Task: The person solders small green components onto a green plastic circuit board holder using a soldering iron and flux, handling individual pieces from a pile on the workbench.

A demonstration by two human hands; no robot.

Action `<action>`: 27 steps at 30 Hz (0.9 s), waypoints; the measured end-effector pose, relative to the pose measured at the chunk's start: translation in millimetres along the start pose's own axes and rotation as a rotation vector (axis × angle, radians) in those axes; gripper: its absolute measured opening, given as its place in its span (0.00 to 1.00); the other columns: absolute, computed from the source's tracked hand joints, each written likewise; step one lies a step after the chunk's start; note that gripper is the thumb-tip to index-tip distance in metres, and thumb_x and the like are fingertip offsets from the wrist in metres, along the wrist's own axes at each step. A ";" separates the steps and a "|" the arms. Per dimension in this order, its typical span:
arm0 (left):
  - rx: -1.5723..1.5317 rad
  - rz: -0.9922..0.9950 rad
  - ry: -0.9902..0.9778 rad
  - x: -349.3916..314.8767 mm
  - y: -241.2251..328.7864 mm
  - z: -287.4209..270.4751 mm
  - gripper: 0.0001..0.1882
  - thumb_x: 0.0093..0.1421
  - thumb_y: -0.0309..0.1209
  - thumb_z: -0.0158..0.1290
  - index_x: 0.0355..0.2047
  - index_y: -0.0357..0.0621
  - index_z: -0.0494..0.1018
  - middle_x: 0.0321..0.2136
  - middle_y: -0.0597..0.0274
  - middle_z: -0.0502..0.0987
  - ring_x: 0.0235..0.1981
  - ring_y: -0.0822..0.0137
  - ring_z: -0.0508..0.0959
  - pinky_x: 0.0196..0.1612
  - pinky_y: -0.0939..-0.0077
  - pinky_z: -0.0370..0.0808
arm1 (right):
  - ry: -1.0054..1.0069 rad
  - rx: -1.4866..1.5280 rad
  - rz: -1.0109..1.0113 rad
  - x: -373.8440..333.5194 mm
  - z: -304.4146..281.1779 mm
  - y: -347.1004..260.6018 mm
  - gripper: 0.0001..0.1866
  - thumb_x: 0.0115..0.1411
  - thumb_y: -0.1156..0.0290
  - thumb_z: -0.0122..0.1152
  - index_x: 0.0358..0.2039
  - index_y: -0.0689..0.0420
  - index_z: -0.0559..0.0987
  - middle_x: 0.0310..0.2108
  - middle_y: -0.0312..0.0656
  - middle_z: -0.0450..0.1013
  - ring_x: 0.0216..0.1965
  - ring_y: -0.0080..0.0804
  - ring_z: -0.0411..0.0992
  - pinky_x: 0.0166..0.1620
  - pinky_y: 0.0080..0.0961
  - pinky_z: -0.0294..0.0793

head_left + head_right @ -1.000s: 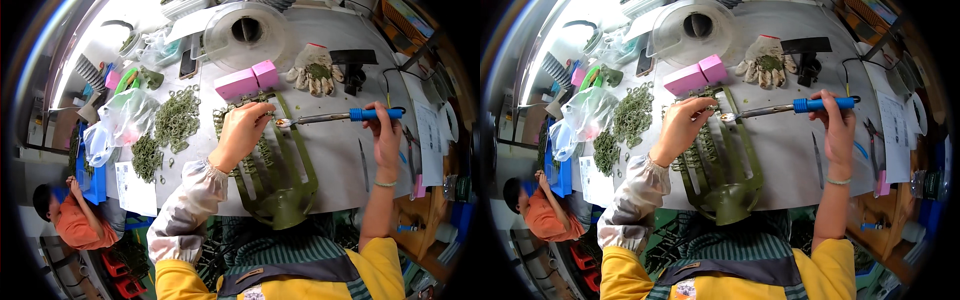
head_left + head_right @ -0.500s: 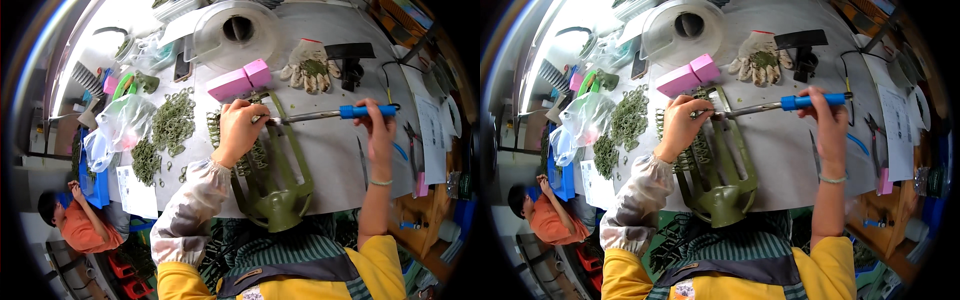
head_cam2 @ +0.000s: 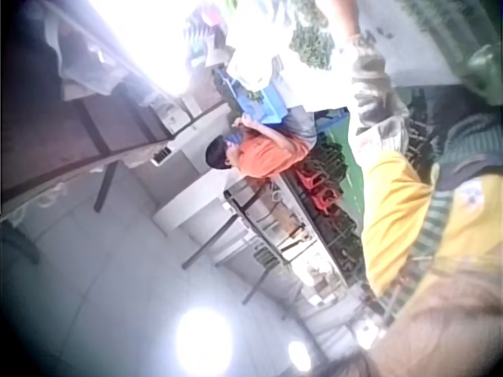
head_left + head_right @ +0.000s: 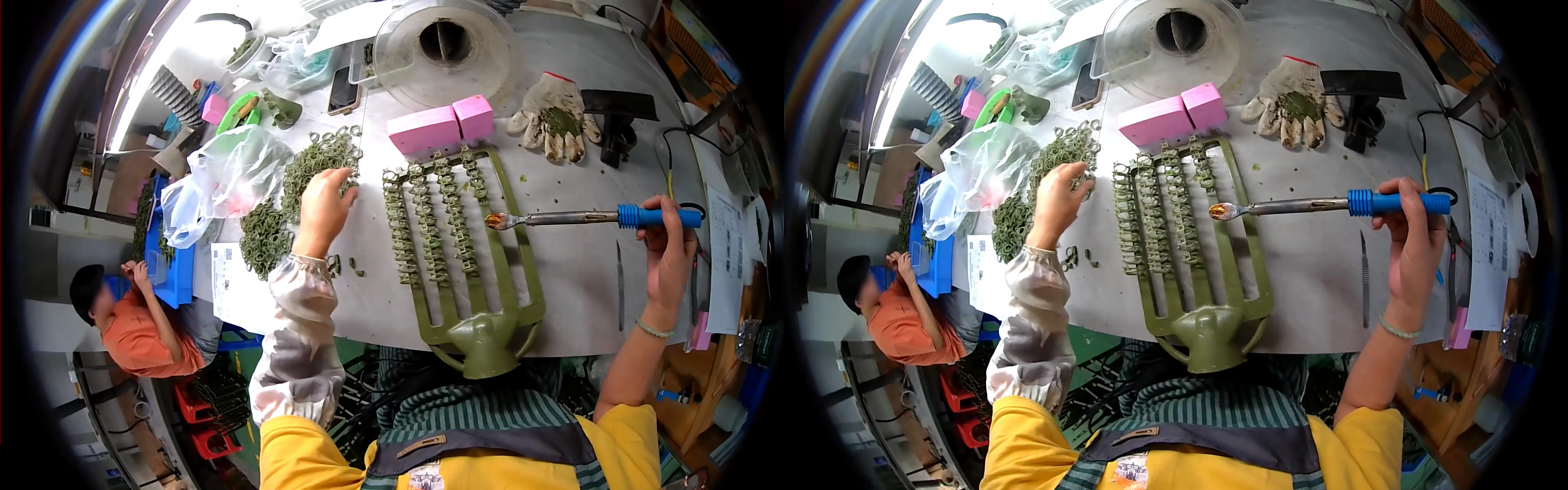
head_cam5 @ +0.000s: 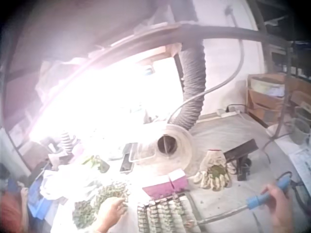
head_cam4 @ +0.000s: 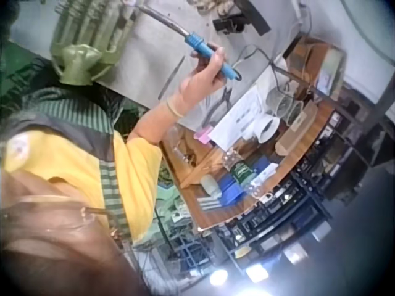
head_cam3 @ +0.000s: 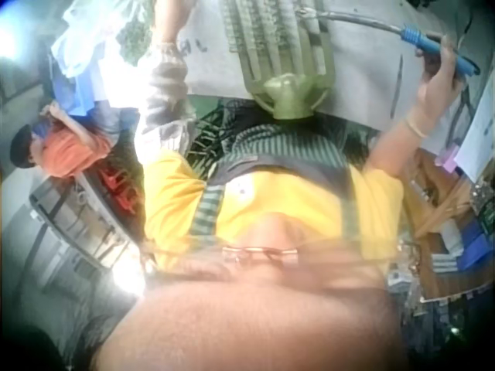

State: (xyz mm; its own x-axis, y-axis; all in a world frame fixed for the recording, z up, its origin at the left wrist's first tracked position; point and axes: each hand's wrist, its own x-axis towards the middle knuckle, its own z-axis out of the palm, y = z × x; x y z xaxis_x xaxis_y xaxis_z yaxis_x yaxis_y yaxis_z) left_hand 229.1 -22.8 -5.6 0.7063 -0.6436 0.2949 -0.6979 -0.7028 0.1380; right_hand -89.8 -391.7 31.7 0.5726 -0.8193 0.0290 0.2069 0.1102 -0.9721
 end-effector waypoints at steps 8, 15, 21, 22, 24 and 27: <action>-0.610 -0.398 -0.007 -28.7 -6.4 -4.7 0.11 0.60 0.25 0.58 0.43 0.41 0.80 0.32 0.59 0.82 0.29 0.72 0.80 0.34 0.78 0.77 | 0.014 -0.016 -0.002 -6.2 2.3 -5.1 0.13 0.62 0.61 0.62 0.35 0.60 0.79 0.33 0.40 0.76 0.26 0.22 0.71 0.32 0.18 0.72; -0.312 -0.256 -0.135 -39.4 -1.9 -17.1 0.09 0.57 0.26 0.58 0.38 0.42 0.81 0.35 0.56 0.80 0.34 0.56 0.81 0.39 0.69 0.77 | 0.012 -0.024 -0.009 -6.6 2.2 -6.5 0.13 0.63 0.62 0.62 0.34 0.60 0.79 0.33 0.40 0.76 0.25 0.22 0.71 0.32 0.18 0.72; -0.102 0.211 -0.002 -10.9 17.8 16.8 0.17 0.54 0.19 0.54 0.45 0.40 0.77 0.45 0.53 0.78 0.48 0.52 0.77 0.50 0.64 0.75 | -0.016 -0.021 -0.011 -7.2 -0.7 -10.2 0.12 0.63 0.61 0.62 0.35 0.59 0.79 0.34 0.39 0.77 0.26 0.22 0.72 0.33 0.18 0.73; -0.093 0.222 -0.022 -9.3 16.8 19.3 0.16 0.53 0.19 0.53 0.44 0.40 0.77 0.44 0.53 0.78 0.47 0.52 0.78 0.49 0.64 0.76 | -0.017 -0.022 -0.014 -7.6 0.6 -10.9 0.12 0.63 0.61 0.62 0.35 0.59 0.79 0.34 0.39 0.77 0.26 0.22 0.72 0.33 0.18 0.73; -0.072 0.196 -0.024 -8.8 12.3 21.9 0.16 0.55 0.20 0.50 0.44 0.40 0.76 0.42 0.52 0.78 0.44 0.52 0.78 0.48 0.63 0.76 | -0.012 -0.037 -0.013 -9.7 1.6 -13.3 0.12 0.62 0.61 0.62 0.35 0.59 0.79 0.34 0.39 0.77 0.27 0.22 0.72 0.33 0.17 0.74; -0.230 0.021 0.036 -11.6 1.0 19.2 0.15 0.56 0.18 0.51 0.44 0.39 0.76 0.38 0.51 0.79 0.38 0.54 0.80 0.43 0.66 0.78 | 0.014 -0.041 -0.005 -9.8 2.3 -11.5 0.12 0.62 0.61 0.63 0.35 0.59 0.79 0.34 0.39 0.77 0.27 0.22 0.72 0.33 0.17 0.74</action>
State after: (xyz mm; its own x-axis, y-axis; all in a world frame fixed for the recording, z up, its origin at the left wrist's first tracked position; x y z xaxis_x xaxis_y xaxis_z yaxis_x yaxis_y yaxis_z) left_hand 222.5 -21.9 -27.0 0.6898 -0.6429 0.3329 -0.7237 -0.5993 0.3421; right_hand -96.0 -383.7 43.0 0.5607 -0.8275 0.0312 0.1767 0.0828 -0.9808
